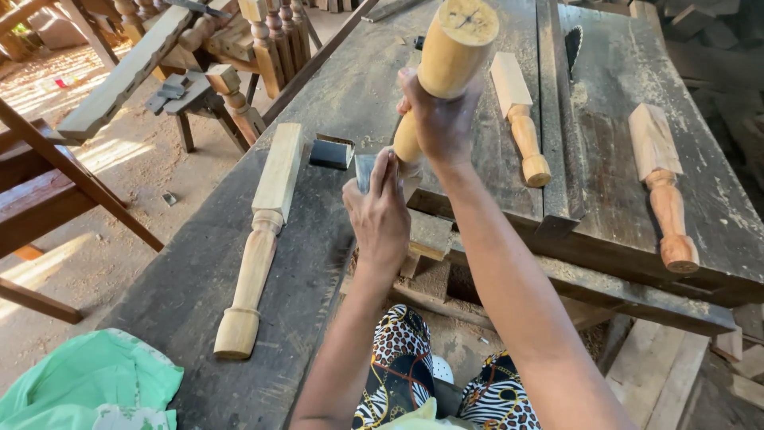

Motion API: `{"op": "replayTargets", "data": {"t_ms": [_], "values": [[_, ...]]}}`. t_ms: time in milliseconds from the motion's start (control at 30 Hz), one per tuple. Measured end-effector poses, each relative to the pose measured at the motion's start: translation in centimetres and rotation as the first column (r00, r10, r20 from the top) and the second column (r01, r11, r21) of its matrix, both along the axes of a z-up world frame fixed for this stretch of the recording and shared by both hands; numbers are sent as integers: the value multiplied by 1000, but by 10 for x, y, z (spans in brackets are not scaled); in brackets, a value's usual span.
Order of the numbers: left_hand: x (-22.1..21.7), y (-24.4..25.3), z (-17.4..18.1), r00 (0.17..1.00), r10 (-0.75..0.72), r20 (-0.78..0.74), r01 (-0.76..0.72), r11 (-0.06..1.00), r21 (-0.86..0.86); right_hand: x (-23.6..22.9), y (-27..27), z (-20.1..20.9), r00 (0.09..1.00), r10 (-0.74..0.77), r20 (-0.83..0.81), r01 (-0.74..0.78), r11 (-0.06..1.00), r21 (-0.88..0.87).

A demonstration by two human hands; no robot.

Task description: Sanding wooden furniture legs to a smooth finish using sandpaper.

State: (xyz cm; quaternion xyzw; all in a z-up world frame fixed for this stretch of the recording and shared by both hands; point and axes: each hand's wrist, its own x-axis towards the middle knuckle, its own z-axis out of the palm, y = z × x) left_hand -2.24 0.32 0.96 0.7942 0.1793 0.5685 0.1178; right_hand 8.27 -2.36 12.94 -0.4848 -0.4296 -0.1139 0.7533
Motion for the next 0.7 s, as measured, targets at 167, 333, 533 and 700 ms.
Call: {"op": "replayTargets", "data": {"t_ms": [167, 333, 533, 700], "values": [[7, 14, 13, 996, -83, -44, 81, 995, -51, 0, -3, 1, 1000, -4, 19, 4, 1000, 12], [0, -1, 0, 996, -79, 49, 80, 997, -13, 9, 0, 1, 997, 10, 77, -11, 1000, 19], [8, 13, 9, 996, -87, -1, 87, 995, -44, 9, -1, 0, 998, 36, 54, -36, 999, -2], [9, 4, 5, 995, -102, 10, 102, 994, -28, 11, -3, 7, 997, 8, 82, -11, 999, 31]]}}
